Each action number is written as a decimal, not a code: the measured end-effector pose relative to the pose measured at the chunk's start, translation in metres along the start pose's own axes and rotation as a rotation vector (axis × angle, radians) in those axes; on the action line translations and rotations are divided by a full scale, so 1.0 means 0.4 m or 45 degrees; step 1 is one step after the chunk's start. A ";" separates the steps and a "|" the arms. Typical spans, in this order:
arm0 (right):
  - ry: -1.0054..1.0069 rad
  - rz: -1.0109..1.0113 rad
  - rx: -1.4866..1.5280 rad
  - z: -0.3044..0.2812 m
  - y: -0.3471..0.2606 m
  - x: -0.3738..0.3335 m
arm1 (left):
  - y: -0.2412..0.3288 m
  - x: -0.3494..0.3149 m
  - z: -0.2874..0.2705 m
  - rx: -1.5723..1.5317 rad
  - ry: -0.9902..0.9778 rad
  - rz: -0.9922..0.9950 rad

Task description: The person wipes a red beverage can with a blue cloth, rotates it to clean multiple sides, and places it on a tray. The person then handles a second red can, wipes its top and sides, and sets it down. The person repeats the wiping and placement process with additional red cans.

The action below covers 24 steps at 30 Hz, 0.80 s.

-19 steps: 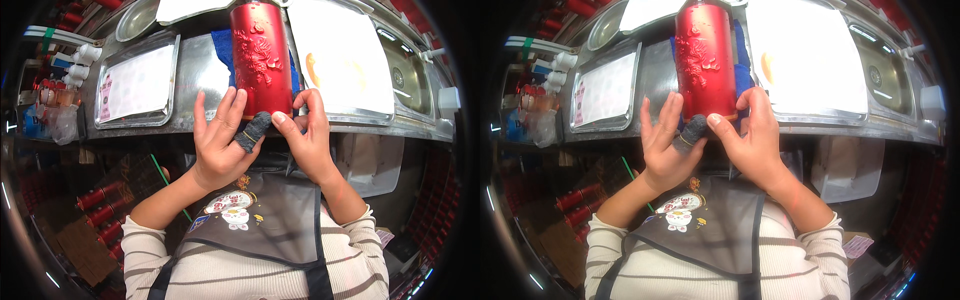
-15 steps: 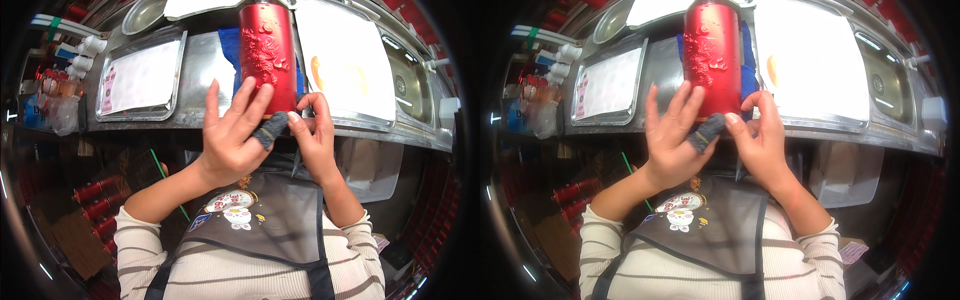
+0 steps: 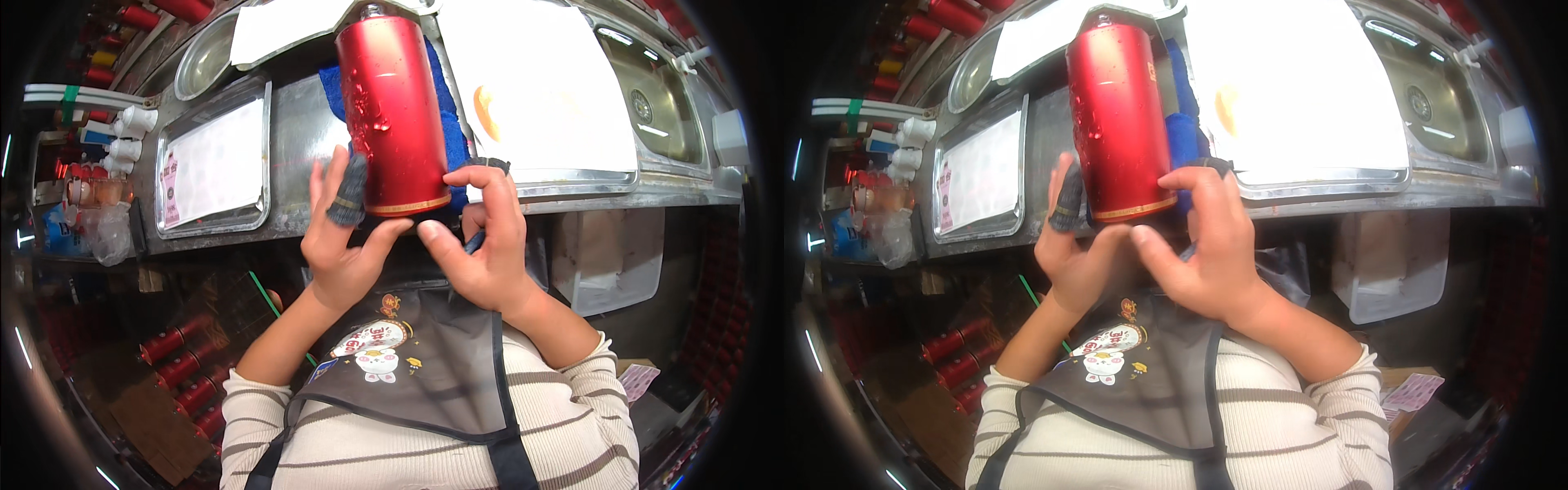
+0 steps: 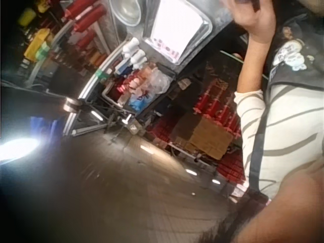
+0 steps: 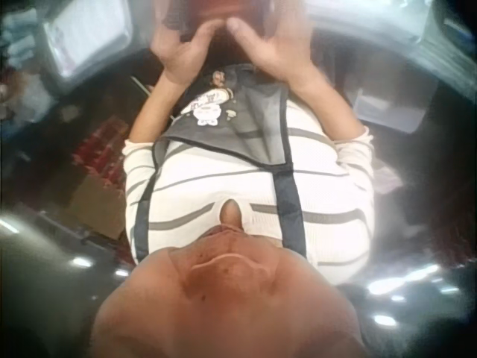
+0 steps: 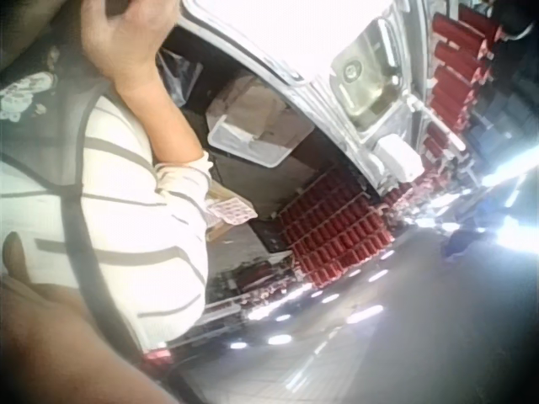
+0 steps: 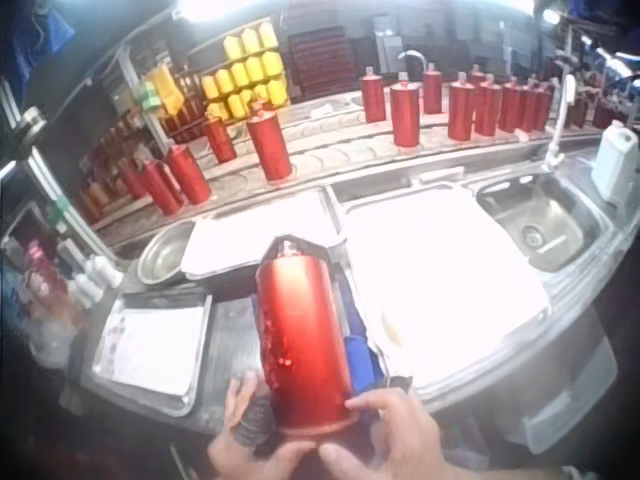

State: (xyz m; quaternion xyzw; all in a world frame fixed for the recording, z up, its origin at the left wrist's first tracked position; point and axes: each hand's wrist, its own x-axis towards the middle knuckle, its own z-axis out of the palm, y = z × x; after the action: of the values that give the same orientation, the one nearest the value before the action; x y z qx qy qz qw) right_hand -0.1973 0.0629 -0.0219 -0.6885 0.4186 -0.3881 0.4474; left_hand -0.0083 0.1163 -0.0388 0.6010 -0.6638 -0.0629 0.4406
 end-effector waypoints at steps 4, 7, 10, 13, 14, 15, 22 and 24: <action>0.102 -0.217 -0.204 0.039 -0.003 0.039 | -0.005 -0.056 -0.032 0.096 -0.091 0.062; 0.188 -0.250 -0.281 0.060 0.006 0.048 | -0.008 -0.071 -0.022 0.100 -0.126 0.072; 0.167 -0.212 -0.253 0.059 0.003 0.046 | -0.001 -0.052 -0.026 0.150 -0.147 0.131; 0.151 -0.212 -0.205 0.057 0.009 0.046 | 0.006 -0.034 -0.030 0.191 -0.173 0.184; 0.139 -0.200 -0.186 0.056 0.011 0.045 | 0.008 -0.029 -0.031 0.195 -0.175 0.198; 0.126 -0.188 -0.167 0.056 0.011 0.043 | 0.010 -0.026 -0.031 0.198 -0.176 0.213; 0.090 -0.305 -0.230 0.042 0.017 0.039 | 0.037 0.002 -0.049 0.272 -0.233 0.257; 0.053 -0.267 -0.182 0.042 0.020 0.032 | 0.043 0.009 -0.051 0.288 -0.255 0.290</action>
State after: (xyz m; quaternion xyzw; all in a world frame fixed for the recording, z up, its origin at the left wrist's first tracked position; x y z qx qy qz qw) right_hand -0.1795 0.0539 -0.0323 -0.7504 0.3802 -0.4160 0.3453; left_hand -0.0072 0.1271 -0.0140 0.5585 -0.7709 0.0029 0.3064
